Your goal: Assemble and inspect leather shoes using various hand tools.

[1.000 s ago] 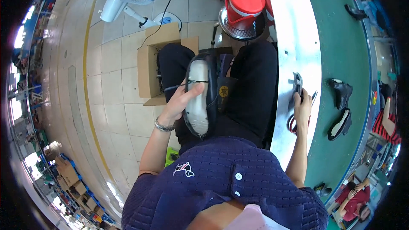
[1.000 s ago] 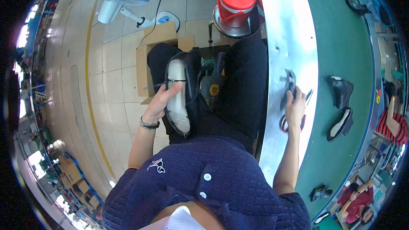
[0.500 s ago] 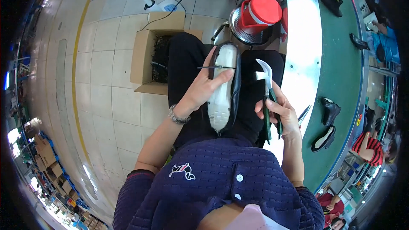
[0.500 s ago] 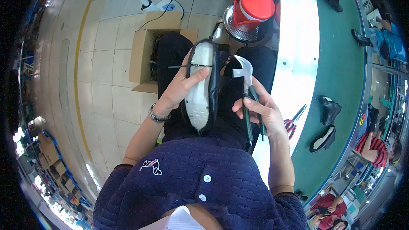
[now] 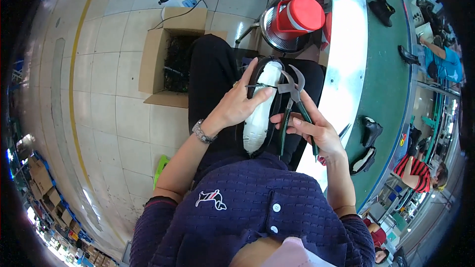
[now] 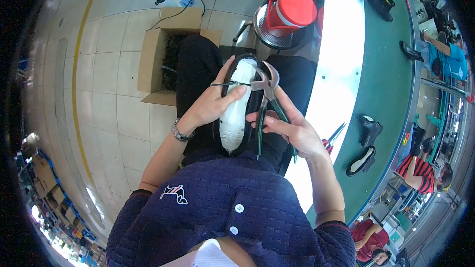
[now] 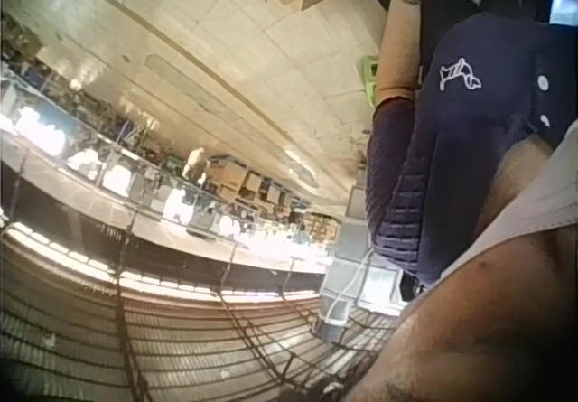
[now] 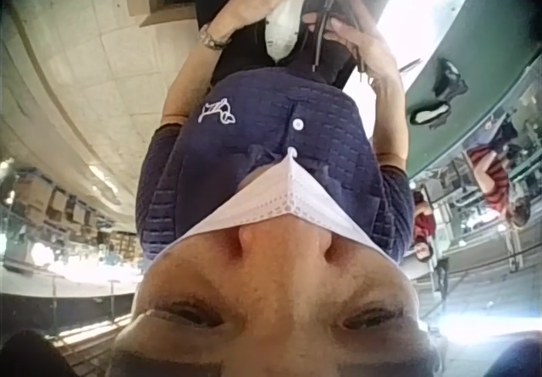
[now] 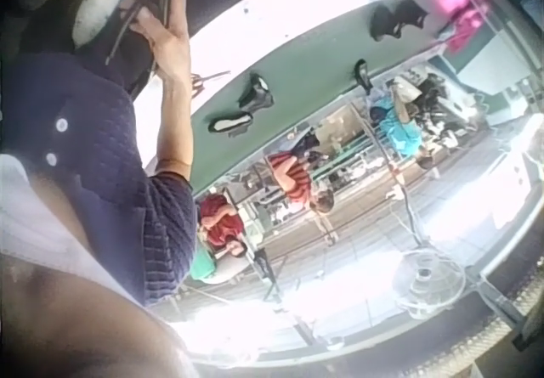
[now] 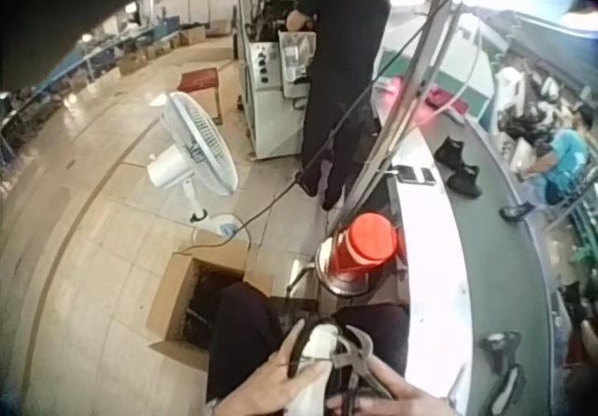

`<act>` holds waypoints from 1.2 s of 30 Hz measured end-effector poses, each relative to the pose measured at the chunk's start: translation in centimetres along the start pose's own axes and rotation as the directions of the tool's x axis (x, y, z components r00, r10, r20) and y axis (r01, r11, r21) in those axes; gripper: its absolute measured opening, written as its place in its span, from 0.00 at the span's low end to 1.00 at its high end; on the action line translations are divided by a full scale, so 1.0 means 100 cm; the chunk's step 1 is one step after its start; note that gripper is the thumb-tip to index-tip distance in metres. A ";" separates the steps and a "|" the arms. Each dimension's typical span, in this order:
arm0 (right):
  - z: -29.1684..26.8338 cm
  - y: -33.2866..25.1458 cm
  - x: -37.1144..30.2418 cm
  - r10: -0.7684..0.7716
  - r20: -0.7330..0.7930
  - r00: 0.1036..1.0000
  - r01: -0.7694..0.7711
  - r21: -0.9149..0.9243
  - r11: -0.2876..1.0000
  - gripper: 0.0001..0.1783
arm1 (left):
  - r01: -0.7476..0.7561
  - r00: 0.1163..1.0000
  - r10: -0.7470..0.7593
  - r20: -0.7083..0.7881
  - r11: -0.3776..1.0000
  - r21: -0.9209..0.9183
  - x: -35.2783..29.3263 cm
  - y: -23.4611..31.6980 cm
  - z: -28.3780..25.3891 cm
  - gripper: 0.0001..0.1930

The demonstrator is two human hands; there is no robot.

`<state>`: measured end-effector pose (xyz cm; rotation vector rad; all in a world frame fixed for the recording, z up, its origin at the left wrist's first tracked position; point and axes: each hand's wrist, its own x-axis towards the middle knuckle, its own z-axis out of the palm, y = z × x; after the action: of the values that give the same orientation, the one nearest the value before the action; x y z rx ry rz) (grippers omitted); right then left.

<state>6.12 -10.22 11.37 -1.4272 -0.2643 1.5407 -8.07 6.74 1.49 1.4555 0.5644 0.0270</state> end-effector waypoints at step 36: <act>0.005 -0.034 0.032 -0.028 -0.060 0.998 -0.023 -0.714 0.700 0.31 | -0.338 0.852 0.481 -0.206 0.806 0.486 0.015 0.016 -0.010 0.21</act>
<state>7.95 -5.90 11.90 -2.0712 -0.9102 1.4373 -6.68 8.36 2.45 2.0176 0.5189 0.5290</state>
